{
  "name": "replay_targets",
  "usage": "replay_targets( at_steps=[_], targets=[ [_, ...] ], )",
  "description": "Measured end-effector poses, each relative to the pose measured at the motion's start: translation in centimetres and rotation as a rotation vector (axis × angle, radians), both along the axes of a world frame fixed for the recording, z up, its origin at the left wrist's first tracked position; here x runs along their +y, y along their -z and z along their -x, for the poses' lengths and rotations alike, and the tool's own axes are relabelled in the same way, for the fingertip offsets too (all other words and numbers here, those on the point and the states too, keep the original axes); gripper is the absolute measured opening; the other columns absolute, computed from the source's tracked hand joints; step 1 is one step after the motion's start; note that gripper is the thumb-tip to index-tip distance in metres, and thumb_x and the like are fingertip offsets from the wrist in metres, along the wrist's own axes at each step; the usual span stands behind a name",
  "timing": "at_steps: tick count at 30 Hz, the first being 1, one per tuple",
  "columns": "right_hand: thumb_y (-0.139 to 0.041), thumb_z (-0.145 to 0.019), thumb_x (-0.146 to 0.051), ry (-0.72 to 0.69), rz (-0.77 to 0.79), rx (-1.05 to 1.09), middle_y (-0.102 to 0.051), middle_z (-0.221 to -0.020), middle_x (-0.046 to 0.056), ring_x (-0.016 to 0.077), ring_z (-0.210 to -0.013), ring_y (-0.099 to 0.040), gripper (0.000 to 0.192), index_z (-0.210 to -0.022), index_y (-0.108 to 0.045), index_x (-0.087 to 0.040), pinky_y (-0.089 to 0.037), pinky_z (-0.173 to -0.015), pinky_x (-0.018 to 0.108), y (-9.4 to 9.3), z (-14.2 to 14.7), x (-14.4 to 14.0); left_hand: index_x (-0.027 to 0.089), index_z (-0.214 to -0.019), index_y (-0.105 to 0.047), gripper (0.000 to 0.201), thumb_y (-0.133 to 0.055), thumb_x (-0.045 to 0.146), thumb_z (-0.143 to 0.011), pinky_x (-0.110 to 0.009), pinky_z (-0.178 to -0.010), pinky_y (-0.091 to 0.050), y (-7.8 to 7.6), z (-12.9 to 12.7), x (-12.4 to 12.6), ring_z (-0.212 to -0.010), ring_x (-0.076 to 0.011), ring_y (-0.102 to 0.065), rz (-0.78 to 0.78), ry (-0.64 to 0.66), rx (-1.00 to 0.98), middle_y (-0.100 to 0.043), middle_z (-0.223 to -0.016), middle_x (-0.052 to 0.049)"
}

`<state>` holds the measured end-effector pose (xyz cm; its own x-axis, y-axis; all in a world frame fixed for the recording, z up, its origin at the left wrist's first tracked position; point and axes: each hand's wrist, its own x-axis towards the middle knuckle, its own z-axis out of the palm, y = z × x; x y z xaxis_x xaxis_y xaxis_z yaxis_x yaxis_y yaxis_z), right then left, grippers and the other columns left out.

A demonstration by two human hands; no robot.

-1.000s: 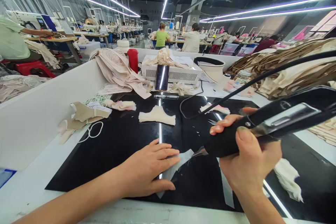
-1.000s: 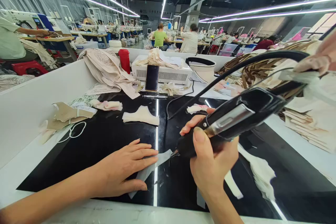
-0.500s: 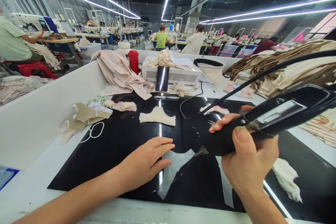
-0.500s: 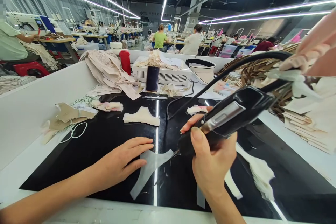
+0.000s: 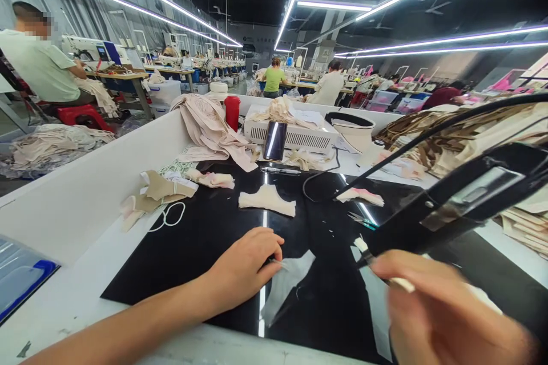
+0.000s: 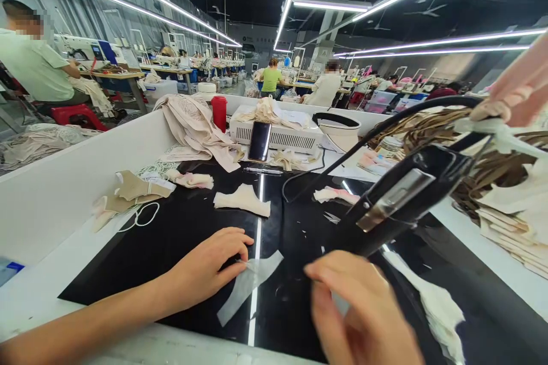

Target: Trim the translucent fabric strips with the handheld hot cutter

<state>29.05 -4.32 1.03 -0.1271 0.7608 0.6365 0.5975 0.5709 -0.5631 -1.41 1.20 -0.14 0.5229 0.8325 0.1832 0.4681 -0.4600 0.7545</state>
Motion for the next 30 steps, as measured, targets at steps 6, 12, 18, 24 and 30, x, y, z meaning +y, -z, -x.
replay_targets(
  at_steps=[6,12,18,24,30],
  targets=[
    [-0.054,-0.109,-0.038,-0.159,0.109,-0.273,-0.078,-0.124,0.006,0.0254,-0.113,-0.077,0.029,-0.137,-0.063,-0.032,-0.066,-0.093,0.039,1.3,7.3,3.9,0.022,-0.095,-0.069,0.009,-0.067,0.014,-0.098,-0.036,-0.097,-0.050,-0.6,-0.2,0.1,-0.104,-0.0224,-0.068,0.070,-0.035,-0.091,-0.075,-0.105,-0.002],
    [-0.053,-0.110,-0.037,-0.217,0.276,-0.203,-0.073,-0.089,-0.002,0.0170,-0.078,-0.072,0.018,-0.101,-0.067,-0.029,-0.061,-0.070,0.026,0.1,7.8,6.0,0.021,-0.095,-0.069,0.002,-0.067,0.022,-0.095,-0.030,-0.085,-0.050,-0.8,0.5,1.2,-0.090,-0.0178,-0.068,0.195,-0.071,-0.262,-0.074,-0.092,0.001],
    [-0.055,-0.106,-0.037,-0.194,0.231,-0.108,-0.075,-0.088,0.001,0.0198,-0.079,-0.074,0.024,-0.094,-0.073,-0.027,-0.059,-0.071,0.029,-0.3,8.9,8.0,0.020,-0.126,-0.056,0.039,-0.068,0.024,-0.089,-0.028,-0.074,-0.055,0.3,0.6,3.0,-0.077,-0.0151,-0.072,0.330,-0.142,-0.446,-0.068,-0.091,0.001],
    [-0.052,-0.109,-0.050,-0.078,0.147,-0.063,-0.078,-0.090,0.006,0.0228,-0.080,-0.074,0.037,-0.098,-0.076,-0.024,-0.059,-0.071,0.033,0.0,9.9,10.6,0.021,-0.125,-0.052,0.036,-0.065,0.023,-0.091,-0.027,-0.071,-0.057,0.0,0.6,5.3,-0.072,-0.0146,-0.074,0.301,-0.222,-0.453,-0.064,-0.088,0.003],
    [-0.053,-0.112,-0.044,0.052,0.117,-0.164,-0.076,-0.091,0.005,0.0190,-0.077,-0.070,0.034,-0.103,-0.076,-0.021,-0.058,-0.071,0.032,0.3,11.1,13.4,0.021,-0.134,-0.052,0.038,-0.061,0.023,-0.097,-0.027,-0.065,-0.058,-1.9,1.1,9.3,-0.071,-0.0139,-0.069,0.117,-0.318,-0.285,-0.066,-0.094,0.001]
  ],
)
